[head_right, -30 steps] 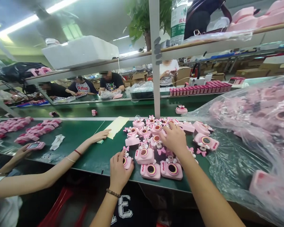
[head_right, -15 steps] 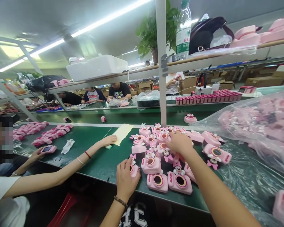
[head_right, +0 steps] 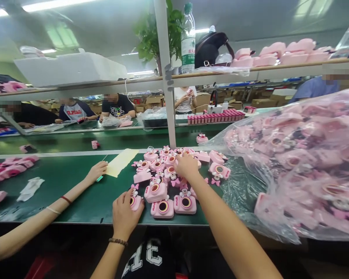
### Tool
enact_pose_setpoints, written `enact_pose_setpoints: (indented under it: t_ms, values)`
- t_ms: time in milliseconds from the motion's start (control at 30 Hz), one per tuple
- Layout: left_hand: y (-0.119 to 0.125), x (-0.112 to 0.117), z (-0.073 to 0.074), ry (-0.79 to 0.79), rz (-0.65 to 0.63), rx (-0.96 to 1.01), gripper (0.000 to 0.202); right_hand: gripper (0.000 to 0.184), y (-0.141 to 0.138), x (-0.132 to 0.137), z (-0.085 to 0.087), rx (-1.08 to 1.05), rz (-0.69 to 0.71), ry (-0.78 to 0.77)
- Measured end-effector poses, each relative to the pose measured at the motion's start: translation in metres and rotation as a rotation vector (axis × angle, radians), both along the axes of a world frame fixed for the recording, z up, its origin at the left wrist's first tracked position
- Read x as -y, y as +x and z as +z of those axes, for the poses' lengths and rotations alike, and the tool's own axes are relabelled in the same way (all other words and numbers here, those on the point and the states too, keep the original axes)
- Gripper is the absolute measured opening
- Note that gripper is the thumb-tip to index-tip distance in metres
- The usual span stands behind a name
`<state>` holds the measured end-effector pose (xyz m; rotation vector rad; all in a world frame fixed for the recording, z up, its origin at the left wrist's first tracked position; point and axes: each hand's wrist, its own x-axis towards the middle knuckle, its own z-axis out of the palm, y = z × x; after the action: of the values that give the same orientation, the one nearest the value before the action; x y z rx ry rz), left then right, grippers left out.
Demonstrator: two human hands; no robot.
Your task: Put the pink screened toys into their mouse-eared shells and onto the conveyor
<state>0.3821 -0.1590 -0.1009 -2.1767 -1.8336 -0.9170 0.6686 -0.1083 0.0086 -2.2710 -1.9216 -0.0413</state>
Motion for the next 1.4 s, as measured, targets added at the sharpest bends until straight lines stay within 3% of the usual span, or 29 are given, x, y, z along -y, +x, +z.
enact_pose_setpoints:
  t_ms: [200,400,633,833,933,1033,1133,1233,1333,1400]
  values:
    - [0.000,-0.002,-0.001,0.044,0.000,-0.043,0.051,0.047,-0.007,0.003,0.002,-0.026,-0.067,0.034]
    - [-0.001,-0.006,0.001,0.089,-0.010,-0.085,0.051,0.048,-0.003,0.002,0.010,-0.083,-0.057,0.044]
    - [0.004,-0.009,0.000,0.139,-0.003,-0.086,0.060,0.047,0.009,-0.001,0.005,-0.092,-0.003,0.050]
    - [0.013,-0.008,0.006,0.076,0.011,-0.015,0.065,0.043,0.013,-0.002,0.008,-0.122,0.056,0.027]
    - [0.013,-0.010,0.008,0.038,-0.011,-0.011,0.066,0.040,0.016,-0.011,0.011,-0.139,0.062,0.126]
    - [0.009,-0.014,0.008,0.027,-0.027,-0.036,0.065,0.048,0.015,-0.023,0.007,-0.133,0.068,0.192]
    - [0.006,-0.016,0.007,0.038,-0.075,-0.042,0.063,0.066,0.010,-0.031,-0.003,-0.118,0.154,0.151]
    - [0.005,-0.014,0.006,0.066,-0.153,-0.008,0.069,0.071,0.007,-0.032,-0.007,-0.169,0.200,0.089]
    - [-0.008,-0.012,0.002,0.016,-0.175,0.117,0.077,0.070,0.013,-0.025,0.000,-0.250,0.250,0.023]
    - [-0.033,-0.014,-0.001,-0.121,-0.126,0.232,0.070,0.064,0.020,-0.015,0.010,-0.276,0.253,0.041]
